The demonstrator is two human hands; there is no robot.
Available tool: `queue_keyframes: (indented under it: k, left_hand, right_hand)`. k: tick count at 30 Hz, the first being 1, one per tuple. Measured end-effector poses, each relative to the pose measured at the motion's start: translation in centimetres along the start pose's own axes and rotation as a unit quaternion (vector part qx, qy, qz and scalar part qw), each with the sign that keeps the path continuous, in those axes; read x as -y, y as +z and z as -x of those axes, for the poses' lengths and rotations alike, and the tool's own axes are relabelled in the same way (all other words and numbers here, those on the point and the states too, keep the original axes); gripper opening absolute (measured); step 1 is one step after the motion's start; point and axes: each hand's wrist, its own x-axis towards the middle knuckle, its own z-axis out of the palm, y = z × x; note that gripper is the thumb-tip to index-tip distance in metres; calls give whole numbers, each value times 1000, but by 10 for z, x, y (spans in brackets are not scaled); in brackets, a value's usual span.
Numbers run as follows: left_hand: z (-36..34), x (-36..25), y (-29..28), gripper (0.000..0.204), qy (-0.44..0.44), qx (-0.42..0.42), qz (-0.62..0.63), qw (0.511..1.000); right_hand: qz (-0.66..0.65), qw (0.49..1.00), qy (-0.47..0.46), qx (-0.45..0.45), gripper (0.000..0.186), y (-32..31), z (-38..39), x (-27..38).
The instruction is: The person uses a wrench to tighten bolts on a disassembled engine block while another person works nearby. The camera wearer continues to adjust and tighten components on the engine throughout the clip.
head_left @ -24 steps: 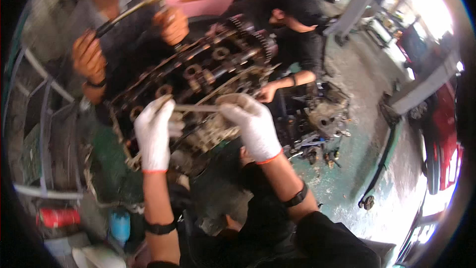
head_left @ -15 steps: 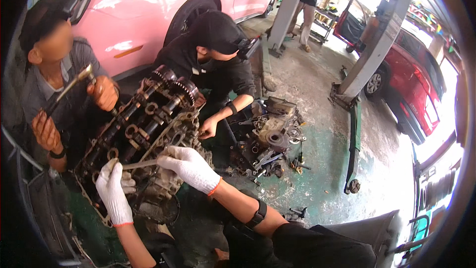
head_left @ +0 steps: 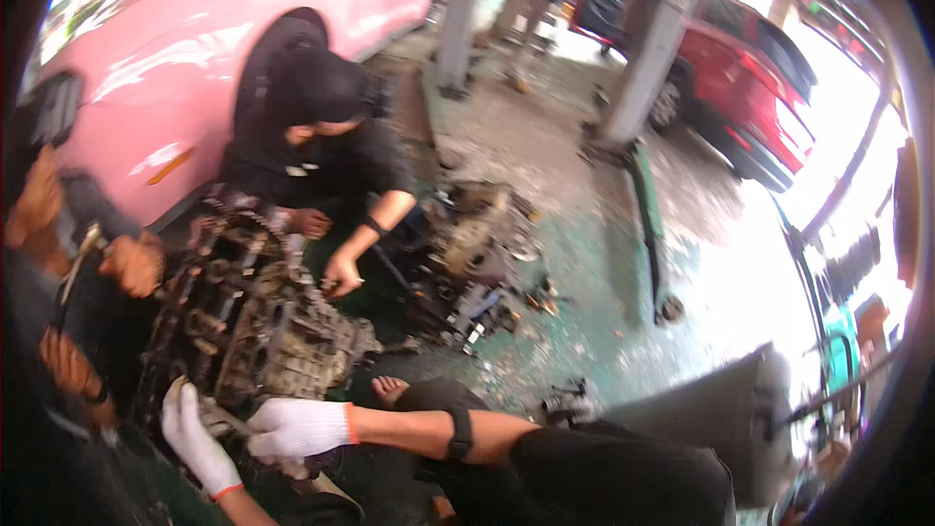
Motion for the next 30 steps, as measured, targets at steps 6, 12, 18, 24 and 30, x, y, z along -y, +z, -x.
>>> queue_keyframes:
  k: [6,12,18,24,30]
  left_hand:
    - [-4,1,-3,46,7,34,-14,999]
    - [-1,2,-3,37,54,60,76,994]
    - [4,-5,4,35,60,19,44,997]
    - [6,-12,6,35,32,22,54,998]
    - [-5,-6,5,48,-6,-14,2,1000]
  right_hand:
    - [249,943,-92,-200,28,17,-10,-9]
    - [191,942,-100,-258,27,25,-32,-23]
    - [-154,974,-50,-158,24,17,-28,-22]
    - [-293,944,-34,-148,31,13,-24,-11]
    - [-345,929,13,-135,28,13,-26,2]
